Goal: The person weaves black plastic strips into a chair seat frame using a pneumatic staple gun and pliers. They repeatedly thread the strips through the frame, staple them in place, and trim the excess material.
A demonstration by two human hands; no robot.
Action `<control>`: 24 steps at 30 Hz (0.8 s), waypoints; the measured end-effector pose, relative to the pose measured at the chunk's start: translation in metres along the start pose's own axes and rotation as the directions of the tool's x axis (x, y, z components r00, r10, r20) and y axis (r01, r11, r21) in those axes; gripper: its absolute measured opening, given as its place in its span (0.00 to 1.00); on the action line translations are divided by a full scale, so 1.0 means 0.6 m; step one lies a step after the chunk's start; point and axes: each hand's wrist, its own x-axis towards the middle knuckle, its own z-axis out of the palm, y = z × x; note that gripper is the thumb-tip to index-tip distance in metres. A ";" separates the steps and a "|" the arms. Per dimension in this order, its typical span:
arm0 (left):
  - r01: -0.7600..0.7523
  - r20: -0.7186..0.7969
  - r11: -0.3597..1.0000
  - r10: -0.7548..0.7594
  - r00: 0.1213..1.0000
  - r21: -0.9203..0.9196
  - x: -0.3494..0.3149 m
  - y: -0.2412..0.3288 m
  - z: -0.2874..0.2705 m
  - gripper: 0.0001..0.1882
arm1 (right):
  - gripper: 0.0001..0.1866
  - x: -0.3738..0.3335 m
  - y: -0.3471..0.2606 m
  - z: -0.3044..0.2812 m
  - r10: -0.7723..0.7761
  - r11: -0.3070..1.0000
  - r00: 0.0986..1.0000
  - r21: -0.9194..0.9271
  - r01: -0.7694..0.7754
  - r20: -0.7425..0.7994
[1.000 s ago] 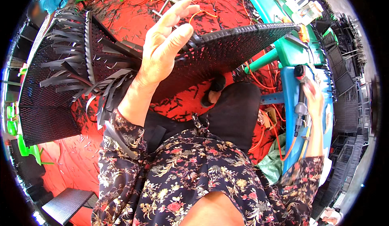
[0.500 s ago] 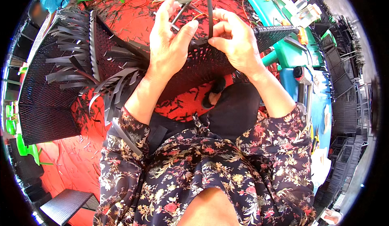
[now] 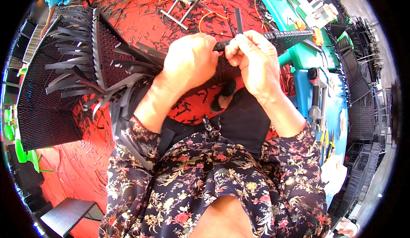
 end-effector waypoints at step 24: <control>0.064 -0.091 0.979 -0.047 0.995 0.193 -0.032 0.053 -0.019 0.08 | 0.10 0.176 0.009 0.028 -0.249 0.175 0.692 -0.671 0.720 0.677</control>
